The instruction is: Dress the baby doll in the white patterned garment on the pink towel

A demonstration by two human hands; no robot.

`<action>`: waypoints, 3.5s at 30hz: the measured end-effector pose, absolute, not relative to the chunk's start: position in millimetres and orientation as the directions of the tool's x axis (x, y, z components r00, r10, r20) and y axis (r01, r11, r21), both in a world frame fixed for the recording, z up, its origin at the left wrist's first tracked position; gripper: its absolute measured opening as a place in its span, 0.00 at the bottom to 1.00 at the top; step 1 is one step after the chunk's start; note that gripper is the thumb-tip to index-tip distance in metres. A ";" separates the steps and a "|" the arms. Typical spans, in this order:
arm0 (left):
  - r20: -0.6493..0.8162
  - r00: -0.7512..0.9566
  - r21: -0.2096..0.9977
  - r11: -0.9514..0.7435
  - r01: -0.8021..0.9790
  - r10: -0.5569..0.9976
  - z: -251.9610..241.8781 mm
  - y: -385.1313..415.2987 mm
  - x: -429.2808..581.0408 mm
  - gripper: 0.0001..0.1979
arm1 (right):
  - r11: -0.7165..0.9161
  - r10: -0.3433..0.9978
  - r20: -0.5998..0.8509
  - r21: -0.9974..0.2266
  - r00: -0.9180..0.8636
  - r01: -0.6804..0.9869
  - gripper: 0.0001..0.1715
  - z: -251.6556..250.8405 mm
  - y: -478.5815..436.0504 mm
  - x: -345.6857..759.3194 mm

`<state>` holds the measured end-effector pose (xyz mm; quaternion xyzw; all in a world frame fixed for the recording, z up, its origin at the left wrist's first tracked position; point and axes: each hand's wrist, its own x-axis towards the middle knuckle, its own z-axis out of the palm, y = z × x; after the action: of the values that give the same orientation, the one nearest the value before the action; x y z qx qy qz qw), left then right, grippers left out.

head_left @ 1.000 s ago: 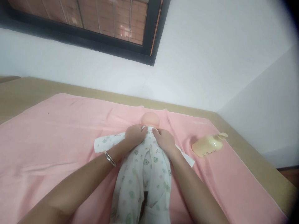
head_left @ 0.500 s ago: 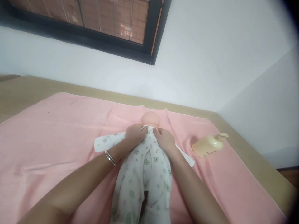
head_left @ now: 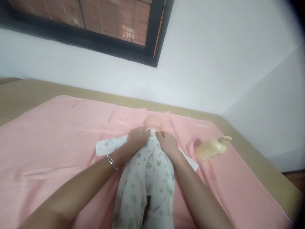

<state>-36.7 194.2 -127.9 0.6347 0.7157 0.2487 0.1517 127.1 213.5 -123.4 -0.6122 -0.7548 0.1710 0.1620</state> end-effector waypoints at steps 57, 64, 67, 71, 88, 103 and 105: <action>0.090 -0.152 0.551 0.078 0.831 0.984 -130.7 194.3 -37.3 0.21 | 0.194 0.979 0.030 -0.420 -0.200 0.886 0.34 -122.5 213.7 126.1; 0.099 -0.153 0.552 0.074 0.830 0.983 -129.1 193.9 -36.9 0.20 | 0.182 0.981 0.018 -0.425 -0.193 0.887 0.34 -121.7 212.8 125.7; 0.090 -0.160 0.548 0.085 0.832 0.983 -127.7 193.2 -36.5 0.20 | 0.176 0.982 0.016 -0.424 -0.187 0.888 0.34 -120.8 212.1 125.3; 0.090 -0.155 0.555 0.079 0.828 0.984 -127.1 192.8 -36.9 0.21 | 0.184 0.981 0.019 -0.428 -0.195 0.885 0.33 -119.9 211.3 125.3; 0.109 -0.153 0.551 0.068 0.832 0.982 -127.7 192.8 -36.5 0.20 | 0.199 0.978 0.035 -0.433 -0.204 0.879 0.34 -122.3 212.6 126.5; 0.121 -0.159 0.526 0.073 0.848 0.980 -126.9 193.0 -35.9 0.19 | 0.297 0.955 0.072 -0.244 -0.289 0.923 0.31 -99.1 189.4 118.5; 0.125 -0.163 0.495 0.081 0.865 0.979 -127.3 192.8 -35.4 0.19 | 0.368 0.928 0.133 -0.171 -0.349 0.914 0.28 -91.0 176.3 114.4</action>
<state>-35.4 192.8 -127.3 0.6355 0.7253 0.2357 0.1207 114.4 176.3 -91.0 -0.5611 -0.8206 0.0333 0.1036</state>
